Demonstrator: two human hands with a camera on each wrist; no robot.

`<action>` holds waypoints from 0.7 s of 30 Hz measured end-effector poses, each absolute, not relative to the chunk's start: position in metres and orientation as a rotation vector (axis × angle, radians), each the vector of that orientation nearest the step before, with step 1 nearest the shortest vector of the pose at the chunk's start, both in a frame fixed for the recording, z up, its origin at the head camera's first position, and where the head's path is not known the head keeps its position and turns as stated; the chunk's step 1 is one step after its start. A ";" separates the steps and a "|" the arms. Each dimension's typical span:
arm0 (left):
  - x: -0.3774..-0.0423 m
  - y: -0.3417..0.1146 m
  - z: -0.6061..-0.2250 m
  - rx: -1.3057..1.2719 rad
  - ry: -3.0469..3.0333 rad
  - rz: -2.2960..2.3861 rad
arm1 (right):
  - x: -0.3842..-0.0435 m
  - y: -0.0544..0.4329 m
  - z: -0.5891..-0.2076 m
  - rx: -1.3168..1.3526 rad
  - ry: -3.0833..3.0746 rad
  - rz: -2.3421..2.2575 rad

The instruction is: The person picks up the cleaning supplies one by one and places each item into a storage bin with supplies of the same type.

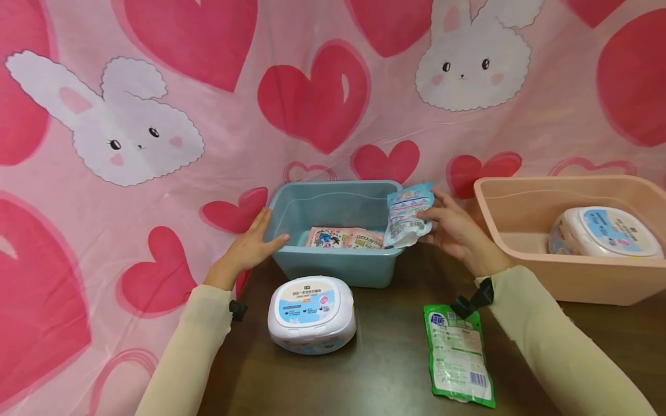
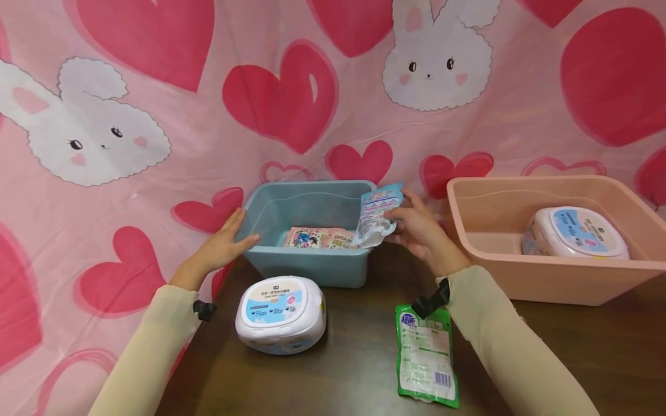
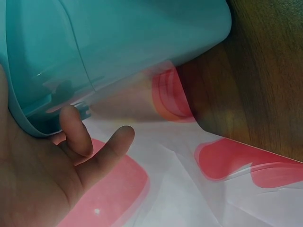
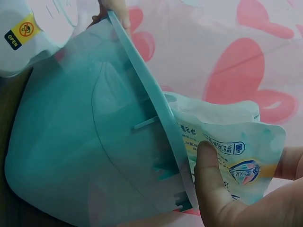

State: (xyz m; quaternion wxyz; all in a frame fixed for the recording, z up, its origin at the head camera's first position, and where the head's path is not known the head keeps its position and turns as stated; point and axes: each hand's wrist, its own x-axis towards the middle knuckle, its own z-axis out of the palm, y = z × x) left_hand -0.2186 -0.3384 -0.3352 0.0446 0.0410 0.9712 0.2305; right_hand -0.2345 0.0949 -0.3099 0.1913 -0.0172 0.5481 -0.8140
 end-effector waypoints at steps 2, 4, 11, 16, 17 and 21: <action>-0.219 -0.339 -0.335 0.125 2.968 0.706 | -0.234 0.094 -0.308 -0.051 1.542 -2.279; -0.218 -0.340 -0.335 0.125 2.967 0.709 | -0.234 0.093 -0.306 -0.048 1.536 -2.272; -0.215 -0.340 -0.336 0.125 2.973 0.732 | -0.228 0.089 -0.299 -0.058 1.474 -2.286; -0.215 -0.340 -0.337 0.135 2.980 0.718 | -0.217 0.090 -0.294 -0.099 1.322 -2.382; -0.215 -0.340 -0.336 0.134 2.982 0.719 | -0.215 0.090 -0.293 -0.125 1.317 -2.389; -0.215 -0.339 -0.337 0.130 2.993 0.713 | -0.210 0.096 -0.293 -0.175 1.325 -2.377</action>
